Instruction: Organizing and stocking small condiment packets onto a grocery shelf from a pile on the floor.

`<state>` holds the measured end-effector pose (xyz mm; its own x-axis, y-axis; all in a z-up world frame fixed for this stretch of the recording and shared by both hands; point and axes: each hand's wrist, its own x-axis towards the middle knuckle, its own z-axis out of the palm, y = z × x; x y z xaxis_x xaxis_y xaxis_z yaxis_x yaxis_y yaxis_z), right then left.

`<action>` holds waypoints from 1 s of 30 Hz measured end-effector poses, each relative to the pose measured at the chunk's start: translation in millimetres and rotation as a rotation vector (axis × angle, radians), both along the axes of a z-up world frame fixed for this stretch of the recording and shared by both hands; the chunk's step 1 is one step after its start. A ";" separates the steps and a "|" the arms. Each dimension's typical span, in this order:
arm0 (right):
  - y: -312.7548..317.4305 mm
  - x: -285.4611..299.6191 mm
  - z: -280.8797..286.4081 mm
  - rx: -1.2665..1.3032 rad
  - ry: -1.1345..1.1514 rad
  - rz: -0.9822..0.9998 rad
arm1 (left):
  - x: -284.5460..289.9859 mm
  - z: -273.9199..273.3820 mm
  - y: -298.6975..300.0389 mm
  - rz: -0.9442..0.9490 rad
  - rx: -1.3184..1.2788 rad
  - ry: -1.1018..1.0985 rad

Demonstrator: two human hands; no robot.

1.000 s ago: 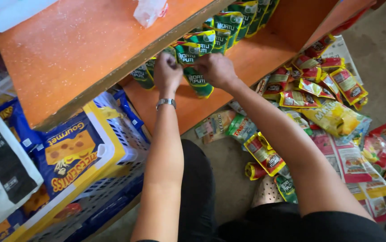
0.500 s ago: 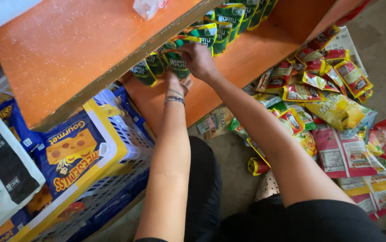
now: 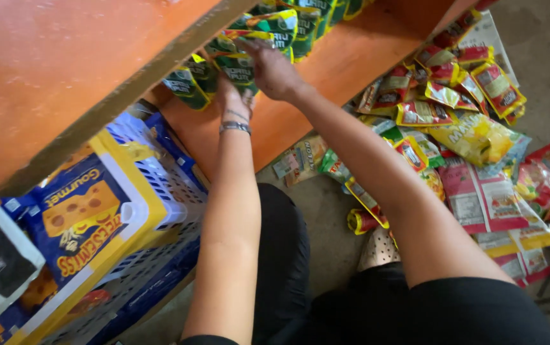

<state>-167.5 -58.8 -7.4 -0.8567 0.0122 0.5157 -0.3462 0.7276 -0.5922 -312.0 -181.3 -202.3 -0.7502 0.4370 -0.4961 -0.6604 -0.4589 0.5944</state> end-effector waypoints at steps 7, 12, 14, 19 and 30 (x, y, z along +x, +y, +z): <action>69.5 52.5 26.8 -0.141 -0.011 0.006 | 65.1 142.2 55.0 0.549 -0.331 0.189; 126.7 118.4 15.5 -0.280 -0.204 0.019 | 149.9 210.1 96.1 -0.103 -0.062 0.462; 139.7 141.0 -0.9 -0.261 -0.294 -0.036 | 177.1 214.7 116.1 -0.204 -0.077 0.537; 177.9 186.5 -41.2 0.033 -0.149 -0.090 | 235.6 208.2 151.5 -0.192 -0.112 1.254; 259.0 302.3 -131.7 0.313 -1.052 -0.195 | 328.7 185.5 169.6 -1.311 -1.013 1.774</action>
<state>134.9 200.2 -139.1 -0.8661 0.1909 -0.4619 0.3569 0.8832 -0.3043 16.7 -11.7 -16.8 -0.1758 0.9550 -0.2390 0.9000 0.2543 0.3539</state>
